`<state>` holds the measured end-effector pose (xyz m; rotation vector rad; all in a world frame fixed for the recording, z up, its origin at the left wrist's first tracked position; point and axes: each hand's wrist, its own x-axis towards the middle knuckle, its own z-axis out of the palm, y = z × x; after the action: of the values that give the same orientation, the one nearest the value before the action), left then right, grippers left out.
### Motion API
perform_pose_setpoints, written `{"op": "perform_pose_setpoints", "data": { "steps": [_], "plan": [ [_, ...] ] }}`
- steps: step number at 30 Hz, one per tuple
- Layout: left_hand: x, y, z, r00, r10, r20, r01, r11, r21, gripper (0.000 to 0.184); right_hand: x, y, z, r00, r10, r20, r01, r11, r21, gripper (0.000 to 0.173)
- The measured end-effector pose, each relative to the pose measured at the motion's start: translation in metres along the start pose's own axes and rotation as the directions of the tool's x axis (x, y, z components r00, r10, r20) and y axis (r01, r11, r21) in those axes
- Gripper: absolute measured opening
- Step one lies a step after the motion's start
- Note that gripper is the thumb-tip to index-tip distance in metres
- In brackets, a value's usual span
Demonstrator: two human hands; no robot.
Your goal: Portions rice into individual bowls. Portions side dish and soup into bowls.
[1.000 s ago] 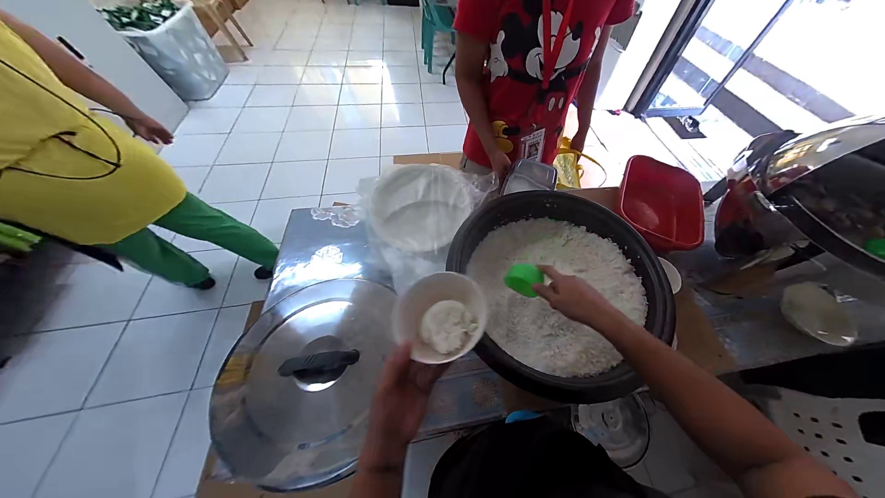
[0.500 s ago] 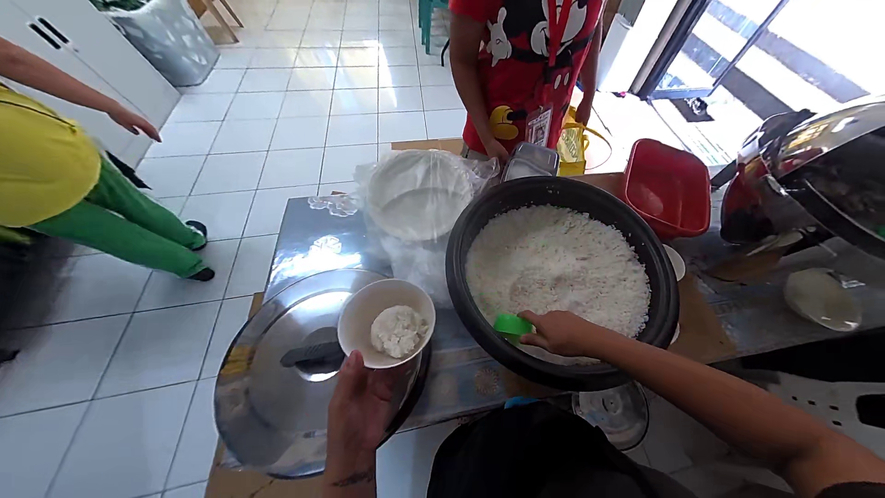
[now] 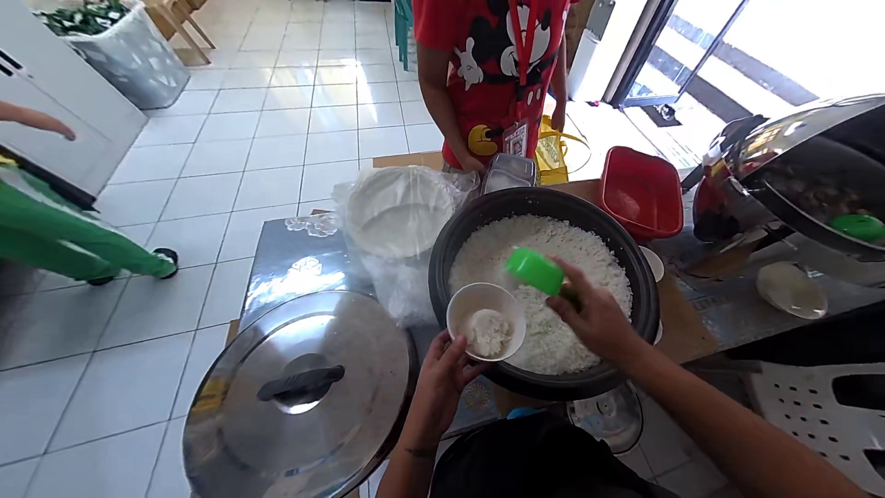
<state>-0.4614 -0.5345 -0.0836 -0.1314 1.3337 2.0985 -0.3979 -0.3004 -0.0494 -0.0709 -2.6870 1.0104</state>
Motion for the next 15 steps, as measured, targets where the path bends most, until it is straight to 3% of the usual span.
{"op": "perform_pose_setpoints", "data": {
  "steps": [2,4,7,11,15],
  "plan": [
    [0.002,-0.002,0.009,0.999,-0.016,0.038,0.016,1.0,-0.001,0.037,-0.008,-0.008,0.015,0.983,-0.168,-0.069,0.152,0.97,-0.189,0.051],
    [0.004,-0.001,0.015,0.998,-0.026,0.061,0.026,1.0,0.003,0.037,-0.01,-0.009,0.017,0.972,-0.208,-0.109,0.175,0.951,-0.254,0.048],
    [0.008,-0.001,0.018,0.996,-0.024,0.087,0.021,0.999,0.033,0.039,-0.014,-0.011,-0.004,0.976,-0.193,-0.104,0.159,0.95,-0.268,0.051],
    [0.011,0.0,0.024,0.994,-0.03,0.101,0.03,1.0,0.006,0.033,-0.026,-0.016,-0.008,0.981,-0.19,0.041,0.194,0.932,-0.308,0.05],
    [0.017,-0.008,0.03,0.995,-0.05,0.081,0.053,0.998,-0.041,0.028,-0.019,-0.017,-0.001,0.994,-0.049,0.102,0.074,0.963,-0.26,0.048]
  ]
}}
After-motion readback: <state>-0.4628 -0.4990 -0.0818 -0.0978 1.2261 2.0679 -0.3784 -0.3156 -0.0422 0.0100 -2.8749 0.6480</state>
